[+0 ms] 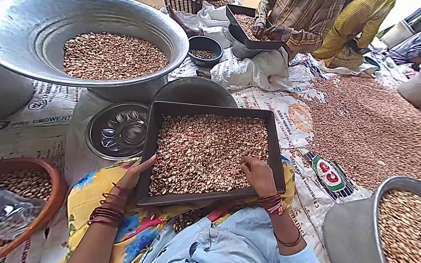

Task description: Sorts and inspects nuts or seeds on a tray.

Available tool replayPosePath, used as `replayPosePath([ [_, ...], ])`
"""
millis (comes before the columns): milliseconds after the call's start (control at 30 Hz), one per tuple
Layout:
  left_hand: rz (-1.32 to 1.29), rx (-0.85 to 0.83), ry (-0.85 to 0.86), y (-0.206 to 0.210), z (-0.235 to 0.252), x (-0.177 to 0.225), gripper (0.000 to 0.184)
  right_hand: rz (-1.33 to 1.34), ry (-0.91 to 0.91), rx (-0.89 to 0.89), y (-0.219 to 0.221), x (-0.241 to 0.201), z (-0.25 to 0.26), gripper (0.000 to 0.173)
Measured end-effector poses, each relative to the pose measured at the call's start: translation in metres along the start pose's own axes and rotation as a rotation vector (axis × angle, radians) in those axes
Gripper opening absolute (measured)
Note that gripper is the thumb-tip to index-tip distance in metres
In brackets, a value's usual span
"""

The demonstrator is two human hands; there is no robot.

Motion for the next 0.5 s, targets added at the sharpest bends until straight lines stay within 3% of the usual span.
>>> replayPosePath([
  [267,0.016,0.049,-0.002,0.000,-0.002,0.002,0.028,-0.040,0.100,-0.133,0.014,-0.003,0.014,0.030],
  [333,0.015,0.041,0.009,0.001,-0.002,0.001,0.030,0.081,-0.009,-0.180,0.011,-0.010,0.007,0.028],
  [433,0.017,0.044,0.010,-0.002,0.000,-0.002,0.036,0.635,-0.361,-0.394,0.002,-0.037,-0.015,0.021],
  [500,0.015,0.047,0.017,-0.003,0.000,-0.003,0.038,0.623,-0.396,-0.321,-0.014,-0.039,-0.013,0.033],
])
Point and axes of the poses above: each hand's wrist, its own z-axis towards the middle knuckle, its own y-axis out of the palm, x = y × z, the point moved 6 cm from there along z, towards the middle knuckle, and after that the axes turned 1 degree about z, right-handed, at the moved point
